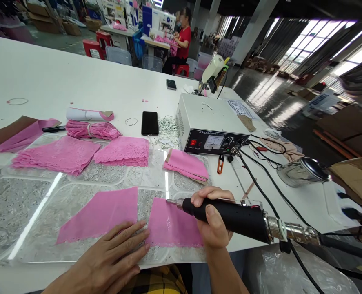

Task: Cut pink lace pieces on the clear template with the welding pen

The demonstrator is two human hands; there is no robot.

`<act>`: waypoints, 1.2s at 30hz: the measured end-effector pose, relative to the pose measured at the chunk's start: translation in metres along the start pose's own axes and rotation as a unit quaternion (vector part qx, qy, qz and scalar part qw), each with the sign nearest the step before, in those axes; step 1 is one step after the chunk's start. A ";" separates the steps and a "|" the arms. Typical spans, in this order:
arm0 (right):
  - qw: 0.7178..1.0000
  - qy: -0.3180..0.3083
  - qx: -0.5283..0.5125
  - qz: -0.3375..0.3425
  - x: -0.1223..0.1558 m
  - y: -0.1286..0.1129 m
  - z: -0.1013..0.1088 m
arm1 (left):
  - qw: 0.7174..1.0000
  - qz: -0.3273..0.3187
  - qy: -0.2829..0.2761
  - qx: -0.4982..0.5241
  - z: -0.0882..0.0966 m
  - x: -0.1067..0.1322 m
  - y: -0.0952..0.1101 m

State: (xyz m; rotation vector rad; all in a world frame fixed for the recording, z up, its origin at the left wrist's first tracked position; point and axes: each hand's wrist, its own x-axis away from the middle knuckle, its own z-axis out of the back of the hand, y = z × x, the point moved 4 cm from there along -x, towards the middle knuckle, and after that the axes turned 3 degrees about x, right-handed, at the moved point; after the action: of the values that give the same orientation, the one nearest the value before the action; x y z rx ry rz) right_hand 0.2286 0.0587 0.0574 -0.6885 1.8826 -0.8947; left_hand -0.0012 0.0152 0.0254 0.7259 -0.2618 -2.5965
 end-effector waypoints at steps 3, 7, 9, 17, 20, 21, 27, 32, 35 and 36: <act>1.000 0.029 0.007 0.010 -0.004 -0.005 0.008 | 0.999 -0.021 -0.009 -0.022 -0.002 0.001 0.000; 0.997 0.062 0.036 0.025 -0.007 -0.013 0.025 | 0.999 -0.027 -0.009 -0.036 0.000 0.000 -0.001; 0.996 0.069 0.047 0.022 -0.006 -0.015 0.031 | 0.999 -0.025 -0.008 -0.034 0.001 -0.001 -0.001; 0.997 0.060 0.038 0.009 -0.001 -0.010 0.031 | 0.999 -0.021 -0.010 -0.028 -0.002 0.000 0.000; 0.998 0.057 0.034 0.012 -0.001 -0.009 0.031 | 0.999 -0.026 -0.015 -0.033 -0.002 0.000 0.000; 0.998 0.055 0.034 0.013 -0.002 -0.009 0.031 | 0.999 -0.027 -0.015 -0.034 -0.001 0.000 0.000; 0.998 0.040 0.039 0.009 -0.003 -0.010 0.028 | 0.999 -0.030 -0.018 -0.038 -0.002 0.000 -0.001; 0.995 0.094 0.039 0.006 -0.005 -0.010 0.034 | 0.999 -0.027 -0.024 -0.037 -0.002 0.003 -0.001; 0.983 0.176 0.051 0.014 -0.006 -0.018 0.055 | 1.000 -0.022 -0.002 -0.013 0.006 -0.002 0.004; 0.977 0.203 0.059 0.016 -0.007 -0.021 0.064 | 1.000 -0.025 0.004 -0.004 0.008 -0.006 0.007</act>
State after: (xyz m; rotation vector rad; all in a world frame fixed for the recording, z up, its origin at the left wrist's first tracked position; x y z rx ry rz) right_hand 0.2909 0.0327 0.0571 -0.4237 2.1666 -1.1839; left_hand 0.0018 0.0127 0.0368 0.7498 -0.2327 -2.6385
